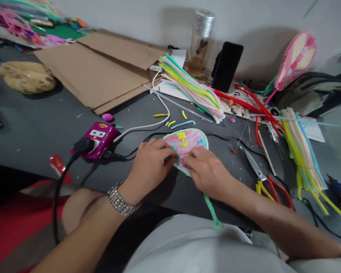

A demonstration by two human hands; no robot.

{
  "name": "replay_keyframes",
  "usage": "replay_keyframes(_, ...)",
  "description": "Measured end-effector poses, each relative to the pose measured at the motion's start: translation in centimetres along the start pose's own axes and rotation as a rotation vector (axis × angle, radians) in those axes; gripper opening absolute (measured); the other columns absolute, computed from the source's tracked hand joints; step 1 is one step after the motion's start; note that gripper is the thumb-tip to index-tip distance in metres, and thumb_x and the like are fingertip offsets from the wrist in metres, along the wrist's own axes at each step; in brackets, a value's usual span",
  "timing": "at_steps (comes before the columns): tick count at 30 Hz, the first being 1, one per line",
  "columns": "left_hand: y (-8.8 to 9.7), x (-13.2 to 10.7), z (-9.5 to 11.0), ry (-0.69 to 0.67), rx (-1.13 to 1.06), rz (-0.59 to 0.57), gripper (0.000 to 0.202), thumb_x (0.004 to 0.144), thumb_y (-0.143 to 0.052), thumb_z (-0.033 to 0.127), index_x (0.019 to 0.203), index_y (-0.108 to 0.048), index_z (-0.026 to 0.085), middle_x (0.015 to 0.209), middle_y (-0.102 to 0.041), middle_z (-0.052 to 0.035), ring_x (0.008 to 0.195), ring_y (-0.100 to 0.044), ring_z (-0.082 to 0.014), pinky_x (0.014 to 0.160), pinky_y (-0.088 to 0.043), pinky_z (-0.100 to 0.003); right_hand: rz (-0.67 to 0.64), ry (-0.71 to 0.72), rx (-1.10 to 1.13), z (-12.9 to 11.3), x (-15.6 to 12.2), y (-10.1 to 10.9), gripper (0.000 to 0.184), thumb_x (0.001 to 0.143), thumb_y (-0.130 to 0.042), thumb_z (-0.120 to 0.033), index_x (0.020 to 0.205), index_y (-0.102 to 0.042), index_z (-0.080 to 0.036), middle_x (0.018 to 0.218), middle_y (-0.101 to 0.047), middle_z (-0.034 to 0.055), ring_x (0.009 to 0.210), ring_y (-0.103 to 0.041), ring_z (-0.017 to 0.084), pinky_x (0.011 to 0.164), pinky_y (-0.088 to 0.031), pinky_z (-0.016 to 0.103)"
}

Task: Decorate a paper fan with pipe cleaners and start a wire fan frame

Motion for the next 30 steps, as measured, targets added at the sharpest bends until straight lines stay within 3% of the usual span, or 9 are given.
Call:
replay_keyframes(4,-0.1,0.2,-0.1,0.037,-0.002,-0.045,0.011,0.092,-0.071,0.018,0.093,-0.08,0.024,0.1,-0.075,-0.0061,0.097,-0.063,-0.0268,0.076,-0.039,-0.04,0.042,0.003,-0.004,1.4,0.0,0.9,0.027,0.102,-0.049,-0.012,0.098,-0.075,-0.016,0.094,-0.063,0.0106,0.087,-0.051,0.022,0.079,-0.036,0.034)
replay_keyframes(9,-0.3,0.3,-0.1,0.052,-0.001,-0.078,0.012,0.094,-0.07,0.019,0.095,-0.081,0.024,0.103,-0.074,-0.0059,0.1,-0.064,-0.0278,0.08,-0.038,-0.043,0.064,0.067,-0.114,0.1,0.0,0.3,0.025,0.102,-0.052,-0.013,0.11,-0.075,-0.018,0.096,-0.063,0.011,0.091,-0.048,0.024,0.079,-0.032,0.036)
replay_keyframes(14,-0.4,0.4,0.0,0.032,0.009,-0.075,0.012,0.093,-0.07,0.018,0.092,-0.08,0.024,0.1,-0.074,-0.0059,0.099,-0.064,-0.0279,0.08,-0.039,-0.043,0.082,0.11,-0.191,-1.0,0.2,-0.2,0.026,0.1,-0.051,-0.009,0.107,-0.075,-0.018,0.093,-0.062,0.0103,0.09,-0.044,0.025,0.079,-0.03,0.037)
replay_keyframes(24,0.7,-1.3,-0.8,0.098,-0.126,0.117,0.021,0.094,-0.069,0.02,0.115,-0.07,0.02,0.107,-0.08,-0.0057,0.102,-0.068,-0.0269,0.084,-0.044,-0.041,0.065,0.097,-0.134,-0.4,0.1,-0.8,0.024,0.098,-0.055,-0.011,0.106,-0.076,-0.019,0.096,-0.061,0.0105,0.091,-0.045,0.026,0.081,-0.029,0.037)
replay_keyframes(30,1.1,-1.7,-0.3,0.038,-0.062,0.211,0.017,0.097,-0.067,0.023,0.113,-0.072,0.019,0.111,-0.079,-0.0069,0.107,-0.065,-0.0278,0.086,-0.047,-0.043,0.097,0.09,-0.13,-0.5,0.1,-0.6,0.021,0.099,-0.055,-0.012,0.102,-0.075,-0.019,0.094,-0.061,0.0101,0.09,-0.044,0.025,0.081,-0.029,0.036)
Point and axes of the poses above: each hand's wrist, its own x-axis towards the middle knuckle, its own y-axis out of the back of the hand, z = x × y, the point moved 9 cm from there along x, towards the middle knuckle
